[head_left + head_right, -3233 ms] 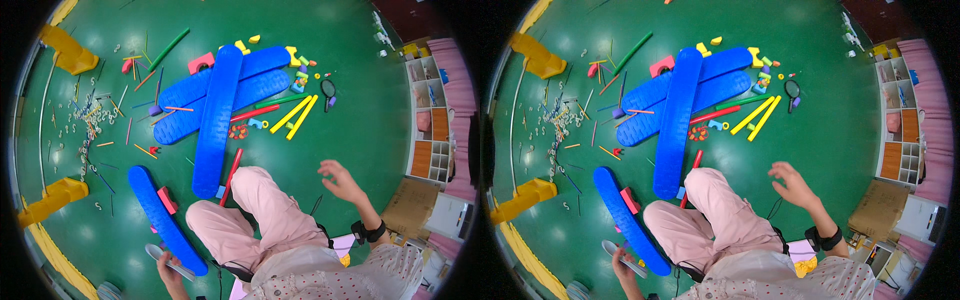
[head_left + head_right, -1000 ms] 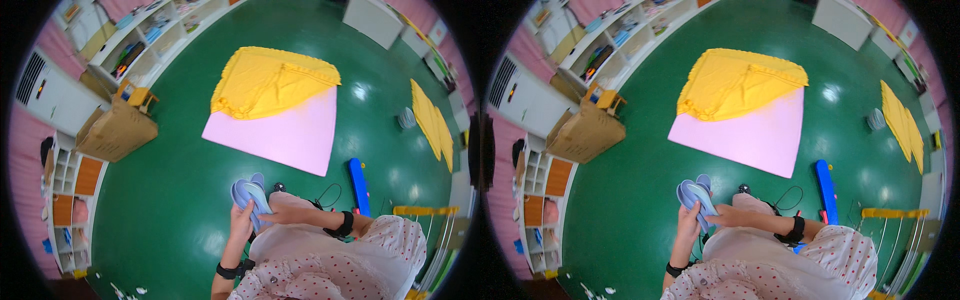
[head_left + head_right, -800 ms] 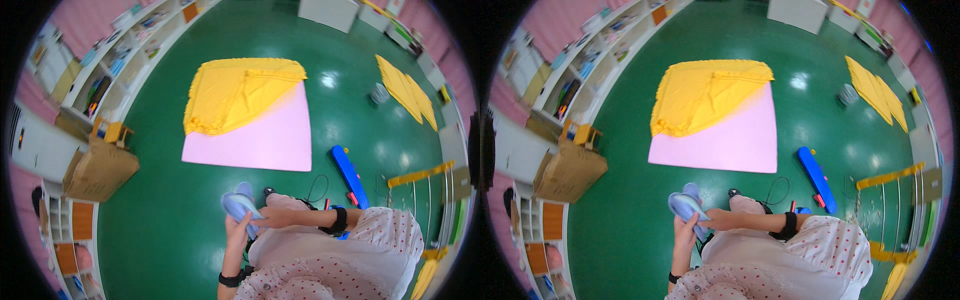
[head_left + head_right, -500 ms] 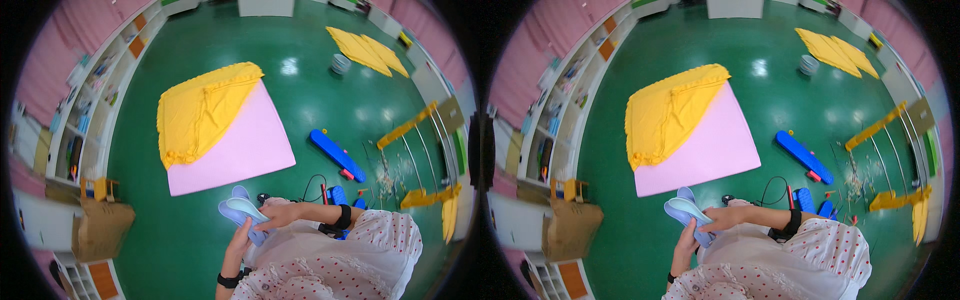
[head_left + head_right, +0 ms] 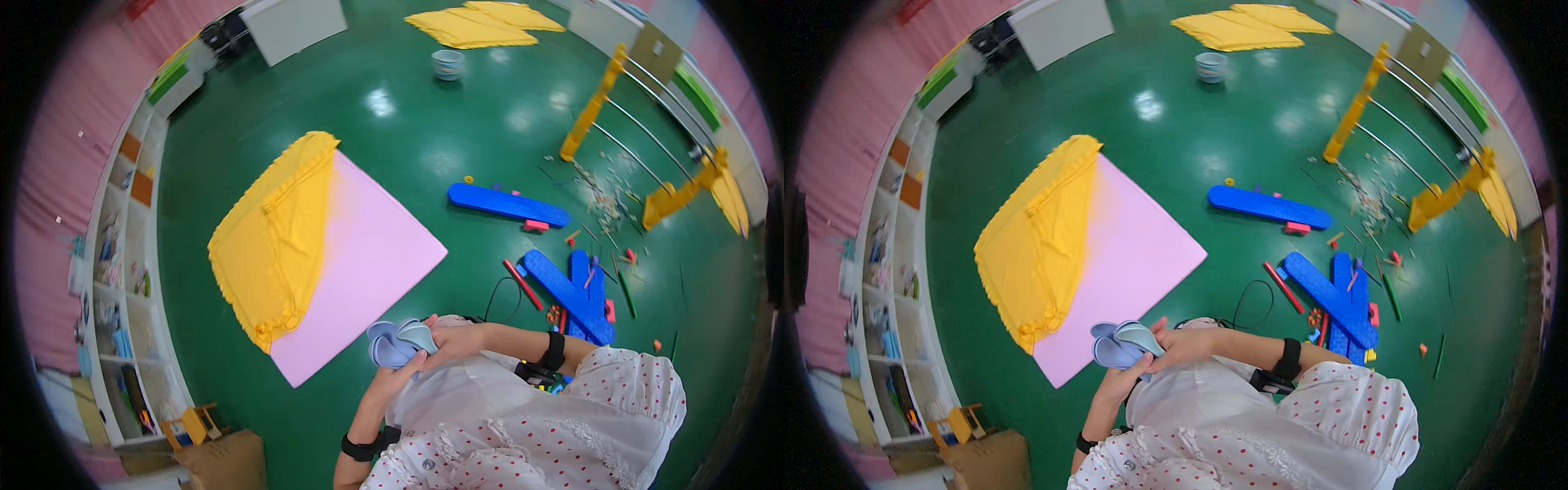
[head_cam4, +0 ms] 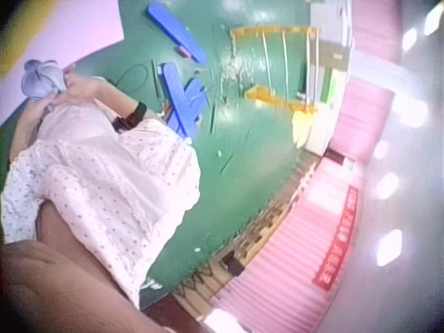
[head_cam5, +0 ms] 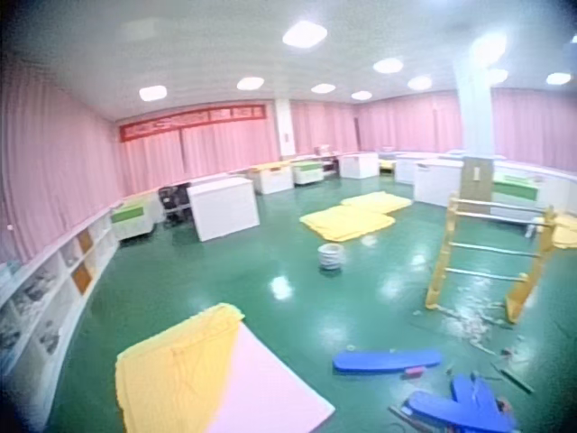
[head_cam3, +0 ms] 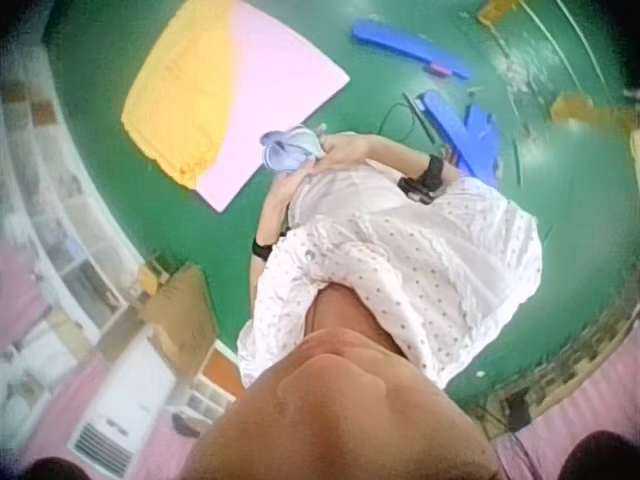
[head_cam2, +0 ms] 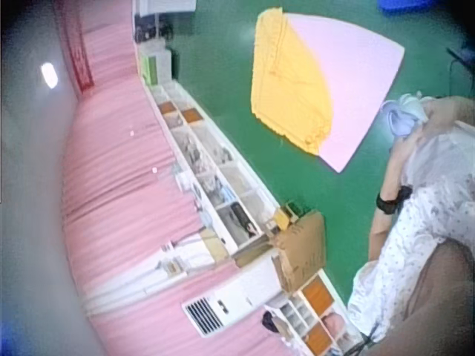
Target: Cleaning and organizing various objects in a large playroom, including placing a dustpan, moving basins, adjusting a mat, and picking up toys.
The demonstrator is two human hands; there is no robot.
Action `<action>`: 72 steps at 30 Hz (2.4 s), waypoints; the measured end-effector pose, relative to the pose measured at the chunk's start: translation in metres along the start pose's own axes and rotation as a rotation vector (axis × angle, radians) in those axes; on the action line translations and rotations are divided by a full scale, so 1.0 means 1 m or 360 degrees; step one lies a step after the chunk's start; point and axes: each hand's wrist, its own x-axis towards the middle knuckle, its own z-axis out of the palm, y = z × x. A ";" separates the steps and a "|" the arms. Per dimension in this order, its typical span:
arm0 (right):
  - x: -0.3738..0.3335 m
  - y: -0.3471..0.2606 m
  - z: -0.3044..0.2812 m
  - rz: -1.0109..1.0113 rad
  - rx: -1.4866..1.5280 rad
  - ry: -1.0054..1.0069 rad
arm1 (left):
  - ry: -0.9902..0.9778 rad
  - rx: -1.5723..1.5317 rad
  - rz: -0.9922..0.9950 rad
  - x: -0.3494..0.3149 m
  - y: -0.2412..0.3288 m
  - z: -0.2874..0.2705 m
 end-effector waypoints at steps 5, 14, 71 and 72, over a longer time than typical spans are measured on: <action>-0.025 0.043 0.021 0.0169 -0.0069 0.0297 | -0.0301 0.0173 -0.0309 0.008 -0.014 0.004; -0.081 0.046 0.046 0.0215 0.0376 0.0691 | -0.0259 -0.0093 -0.0531 0.021 -0.052 0.049; -0.364 0.077 -0.916 0.0806 0.0150 0.1827 | 0.0117 -0.0254 -0.0771 1.166 0.020 0.143; -0.383 0.070 -0.956 0.0753 0.0022 0.1889 | 0.0108 -0.0210 -0.0899 1.200 0.026 0.157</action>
